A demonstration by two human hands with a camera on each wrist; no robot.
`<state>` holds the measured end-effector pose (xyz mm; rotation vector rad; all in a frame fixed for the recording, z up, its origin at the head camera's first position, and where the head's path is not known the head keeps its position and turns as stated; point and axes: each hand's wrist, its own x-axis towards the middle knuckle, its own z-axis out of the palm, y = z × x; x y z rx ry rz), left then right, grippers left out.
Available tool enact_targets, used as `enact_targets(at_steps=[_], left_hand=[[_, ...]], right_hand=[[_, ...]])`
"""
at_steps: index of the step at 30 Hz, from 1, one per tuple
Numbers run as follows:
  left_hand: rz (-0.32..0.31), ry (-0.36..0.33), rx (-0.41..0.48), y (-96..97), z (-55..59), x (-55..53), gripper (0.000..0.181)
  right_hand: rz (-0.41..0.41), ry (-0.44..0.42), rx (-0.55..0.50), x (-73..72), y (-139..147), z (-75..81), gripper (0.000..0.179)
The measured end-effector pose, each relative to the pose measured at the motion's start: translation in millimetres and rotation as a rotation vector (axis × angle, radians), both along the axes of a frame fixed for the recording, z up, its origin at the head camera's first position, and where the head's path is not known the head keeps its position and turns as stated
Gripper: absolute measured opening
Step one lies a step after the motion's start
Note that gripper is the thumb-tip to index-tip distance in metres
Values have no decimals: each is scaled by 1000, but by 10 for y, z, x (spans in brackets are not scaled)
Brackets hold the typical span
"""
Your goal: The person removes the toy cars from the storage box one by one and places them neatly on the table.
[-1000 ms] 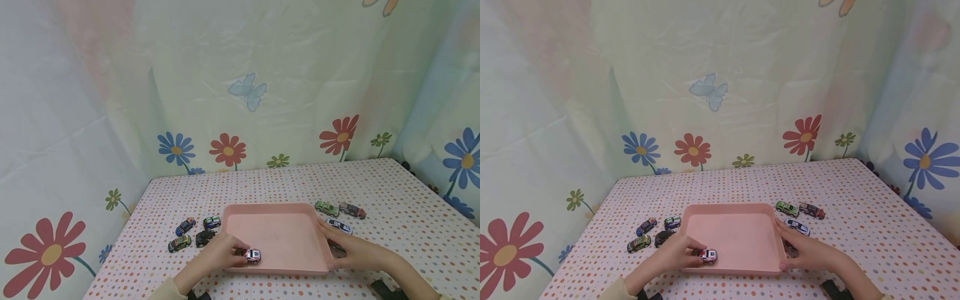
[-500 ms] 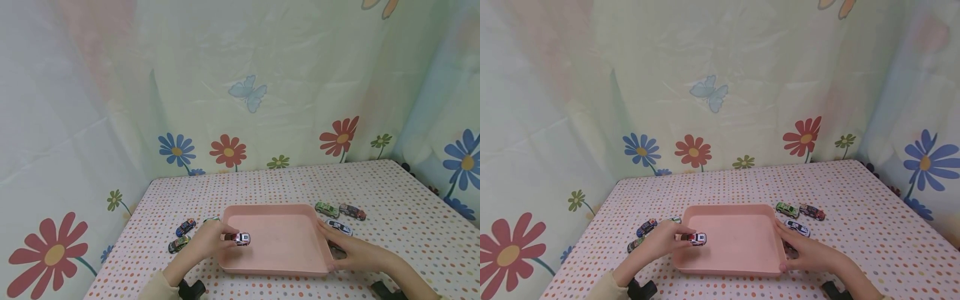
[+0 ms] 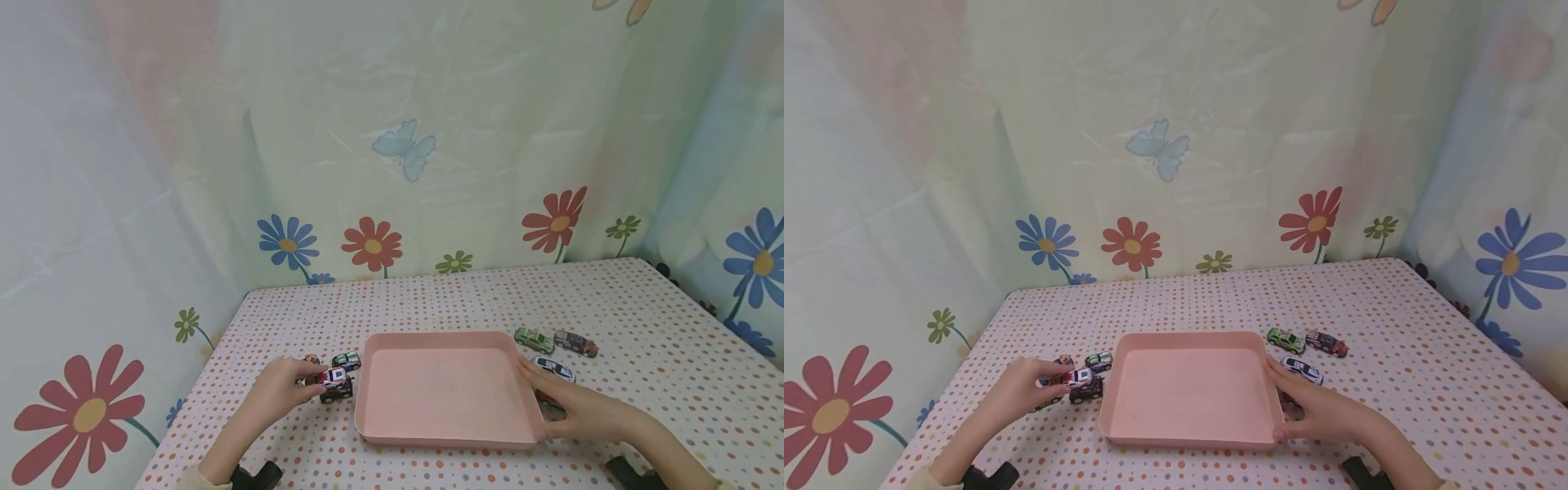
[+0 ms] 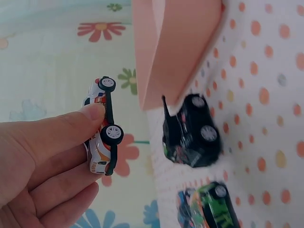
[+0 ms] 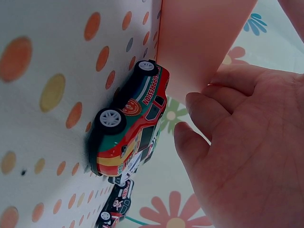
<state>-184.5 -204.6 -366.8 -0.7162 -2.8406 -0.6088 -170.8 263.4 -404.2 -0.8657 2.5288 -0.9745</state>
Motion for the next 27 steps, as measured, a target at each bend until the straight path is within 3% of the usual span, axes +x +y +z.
enact_targets(at_steps=[4,12,27], left_hand=[[41,-19,2,-127,-31,57,28],[64,-71,4,-299,-112,159,28],[96,-216,-12,-402,-405,247,23]], right_hand=[[4,21,14,9,10,-7,92],[25,32,9,16,12,-3,90],[14,-11,-29,14,0,8,90]])
